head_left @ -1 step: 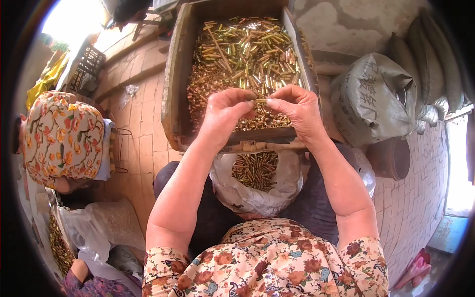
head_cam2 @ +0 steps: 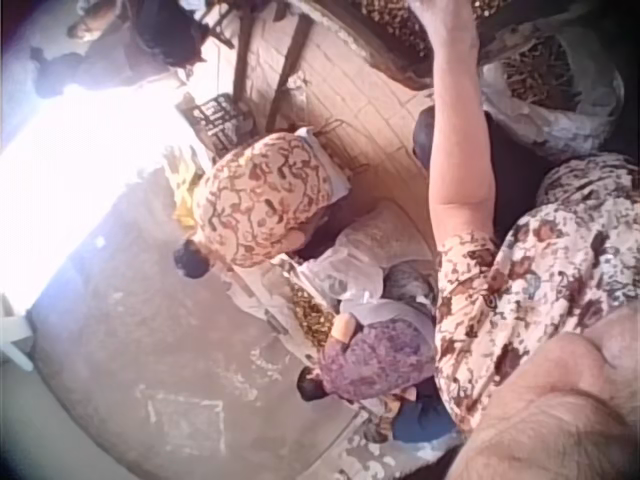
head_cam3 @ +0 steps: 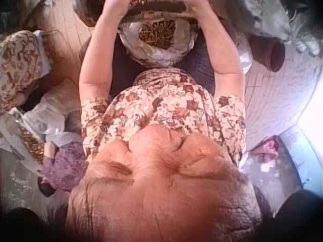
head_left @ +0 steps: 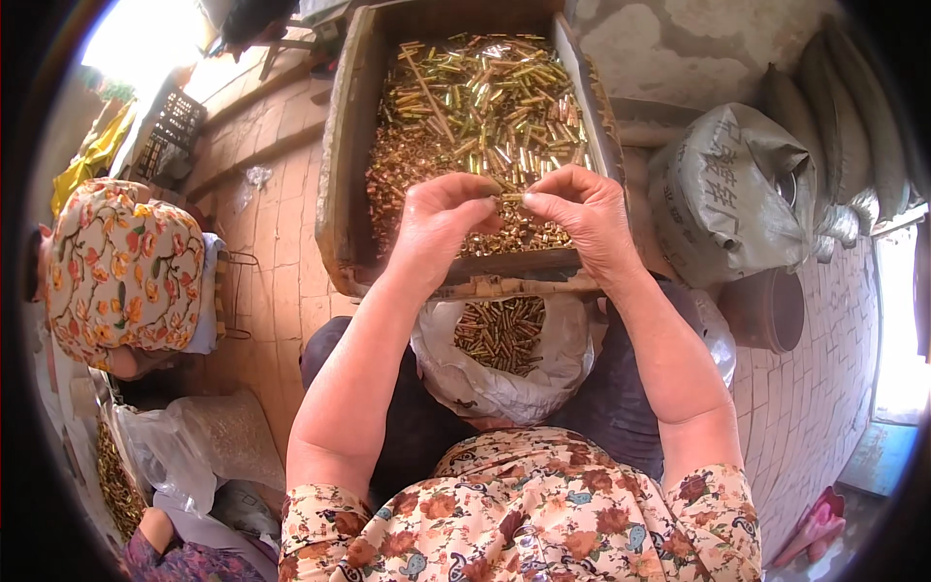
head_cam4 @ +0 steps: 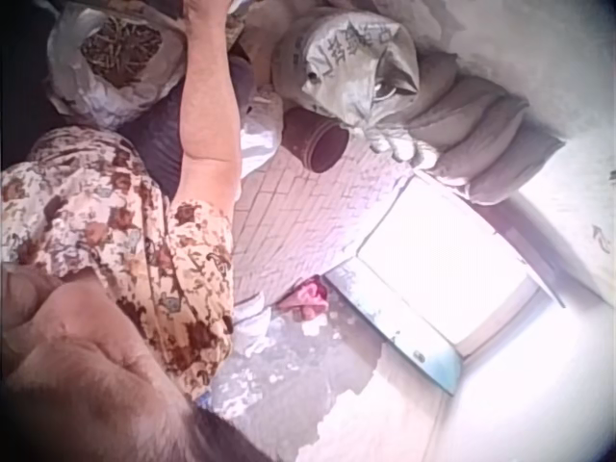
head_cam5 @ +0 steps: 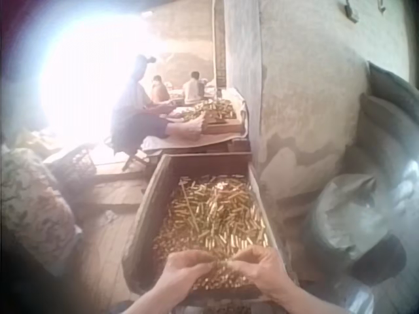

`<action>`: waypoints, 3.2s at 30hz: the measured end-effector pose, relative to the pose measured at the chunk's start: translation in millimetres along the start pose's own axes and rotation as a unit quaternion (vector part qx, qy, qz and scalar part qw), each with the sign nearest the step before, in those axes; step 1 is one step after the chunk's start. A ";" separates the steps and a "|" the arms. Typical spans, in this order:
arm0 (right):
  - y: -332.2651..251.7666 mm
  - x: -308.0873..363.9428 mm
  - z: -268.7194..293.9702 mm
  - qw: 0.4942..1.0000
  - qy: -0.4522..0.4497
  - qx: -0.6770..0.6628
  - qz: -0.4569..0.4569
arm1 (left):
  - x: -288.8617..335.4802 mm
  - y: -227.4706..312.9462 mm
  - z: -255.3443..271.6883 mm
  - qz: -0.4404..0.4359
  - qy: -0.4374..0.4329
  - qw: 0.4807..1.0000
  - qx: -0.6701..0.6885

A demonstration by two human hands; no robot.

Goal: The person assembles small metal casings by picking components from a wooden box, fitting pieces together by hand, and dropping them into a bag.

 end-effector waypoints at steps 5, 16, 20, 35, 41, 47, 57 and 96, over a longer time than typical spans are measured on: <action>0.9 0.6 -0.1 1.000 -0.004 0.005 0.003 | 0.5 1.5 0.2 -0.003 0.004 1.000 0.010; 5.5 0.6 -4.0 0.998 -0.012 -0.058 -0.035 | 2.5 2.8 -1.4 -0.004 -0.004 0.999 0.038; 3.1 3.5 -6.6 0.998 -0.020 -0.055 -0.028 | 5.4 5.7 0.8 0.001 -0.003 1.000 0.029; 22.6 11.9 -19.8 0.964 -0.190 -0.164 -0.088 | 23.1 -1.5 -6.7 0.075 -0.113 0.990 0.044; 22.7 19.3 -29.8 0.942 -0.224 -0.232 -0.096 | 30.0 -1.8 -12.0 0.059 -0.138 0.984 0.093; 15.5 20.7 -30.0 0.941 -0.233 -0.224 -0.098 | 32.3 -3.5 -14.0 0.072 -0.160 0.976 0.128; 10.4 25.4 -19.9 0.960 -0.251 -0.100 -0.067 | 43.6 7.0 -21.8 0.120 -0.142 0.979 -0.081; 17.7 -51.4 7.5 0.878 0.020 0.436 0.195 | -30.3 -25.9 -40.0 -0.231 -0.172 0.677 -0.678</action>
Point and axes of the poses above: each hand's wrist, its own x-axis away from the middle knuckle, its own z-axis out of the back of the hand, y = z × x, the point moved 8 cm from there along -x, towards the middle knuckle, and after that the axes turned 15 degrees about x, right-handed, at the moved point
